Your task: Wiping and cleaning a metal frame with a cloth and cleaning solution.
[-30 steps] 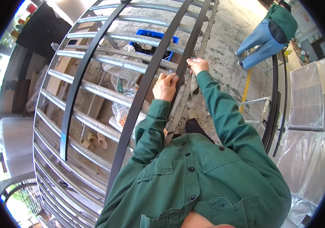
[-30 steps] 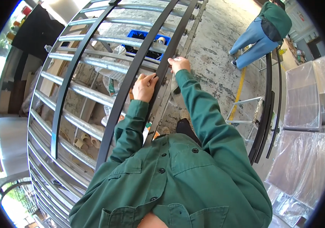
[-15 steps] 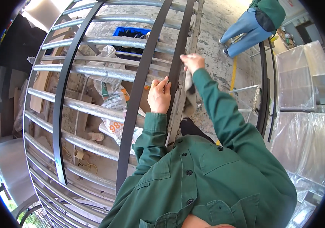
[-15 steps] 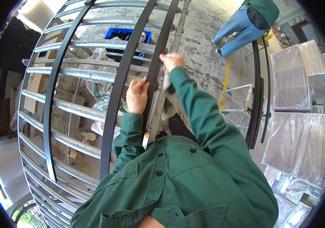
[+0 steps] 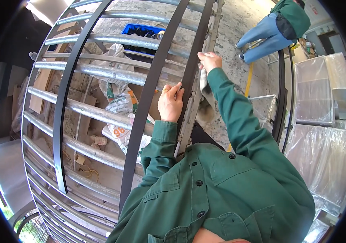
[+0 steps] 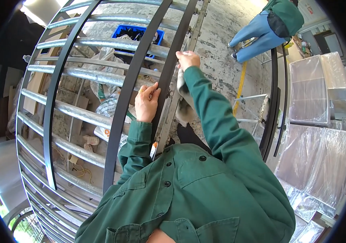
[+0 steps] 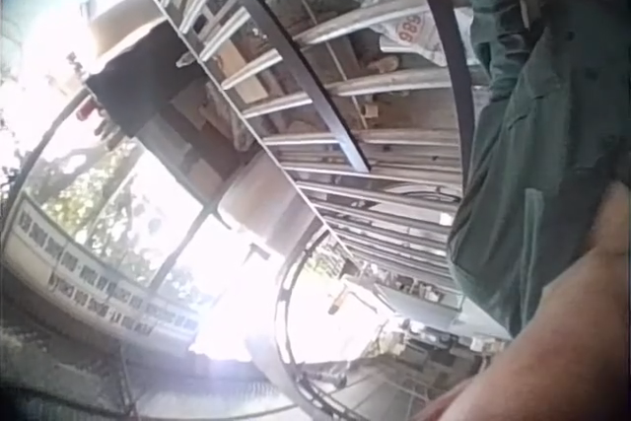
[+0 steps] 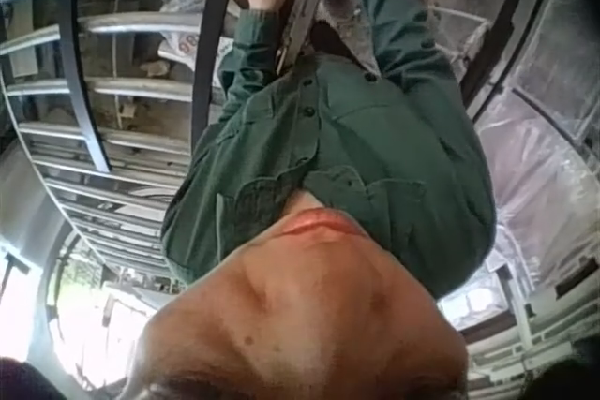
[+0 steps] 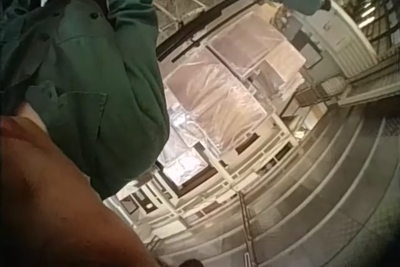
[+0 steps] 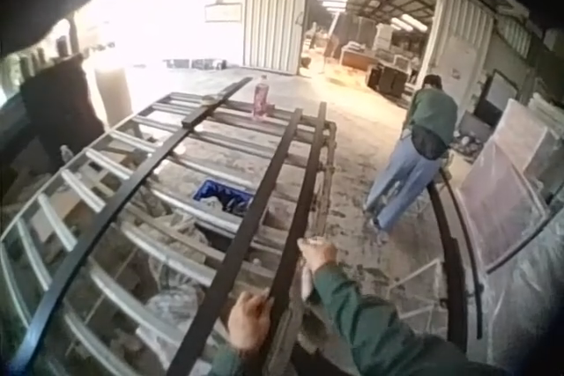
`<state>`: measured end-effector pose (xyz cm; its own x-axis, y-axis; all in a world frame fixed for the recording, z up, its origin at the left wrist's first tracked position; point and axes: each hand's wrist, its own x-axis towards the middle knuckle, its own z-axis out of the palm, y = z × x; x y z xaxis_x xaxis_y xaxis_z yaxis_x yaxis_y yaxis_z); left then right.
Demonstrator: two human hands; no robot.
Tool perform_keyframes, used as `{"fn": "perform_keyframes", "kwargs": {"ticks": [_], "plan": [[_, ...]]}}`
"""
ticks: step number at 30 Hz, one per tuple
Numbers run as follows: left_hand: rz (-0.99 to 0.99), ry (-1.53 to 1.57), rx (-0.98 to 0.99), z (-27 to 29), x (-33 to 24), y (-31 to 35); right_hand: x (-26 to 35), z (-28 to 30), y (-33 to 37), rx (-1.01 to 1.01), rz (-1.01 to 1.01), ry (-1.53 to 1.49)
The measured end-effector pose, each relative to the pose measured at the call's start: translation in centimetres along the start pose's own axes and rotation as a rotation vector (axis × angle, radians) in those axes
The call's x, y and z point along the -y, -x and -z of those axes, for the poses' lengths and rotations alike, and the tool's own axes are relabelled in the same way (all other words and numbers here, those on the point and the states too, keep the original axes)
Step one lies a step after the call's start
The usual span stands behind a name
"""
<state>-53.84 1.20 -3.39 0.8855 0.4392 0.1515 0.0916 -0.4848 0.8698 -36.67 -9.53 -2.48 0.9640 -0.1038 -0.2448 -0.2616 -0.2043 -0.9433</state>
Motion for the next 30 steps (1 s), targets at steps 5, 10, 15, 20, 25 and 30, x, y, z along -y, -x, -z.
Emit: {"fn": "perform_keyframes", "kwargs": {"ticks": [5, 10, 15, 20, 25, 30], "plan": [[-0.017, 0.046, -0.046, 0.5, 1.0, 0.0, -3.1, -0.6, 6.2, 0.114, -0.032, -0.078], [-0.05, 0.045, -0.036, -0.2, -0.6, -0.4, -0.3, 0.0, -1.1, -0.045, 0.057, 0.005], [-0.067, 0.043, -0.075, -0.2, 0.3, -0.9, -1.4, -0.5, 0.1, 0.014, 0.068, 0.07], [-0.006, -0.01, -0.029, 0.6, 0.0, -0.1, -1.3, 0.3, 2.4, 0.102, 0.038, 0.002], [-0.088, 0.01, -0.033, -0.1, -0.3, -0.5, 1.5, -0.1, -5.7, -0.043, 0.0, 0.052], [-0.046, 0.03, 0.0, 0.1, 0.4, -0.4, -1.4, -0.3, -1.1, 0.043, 0.043, 0.046]]}}
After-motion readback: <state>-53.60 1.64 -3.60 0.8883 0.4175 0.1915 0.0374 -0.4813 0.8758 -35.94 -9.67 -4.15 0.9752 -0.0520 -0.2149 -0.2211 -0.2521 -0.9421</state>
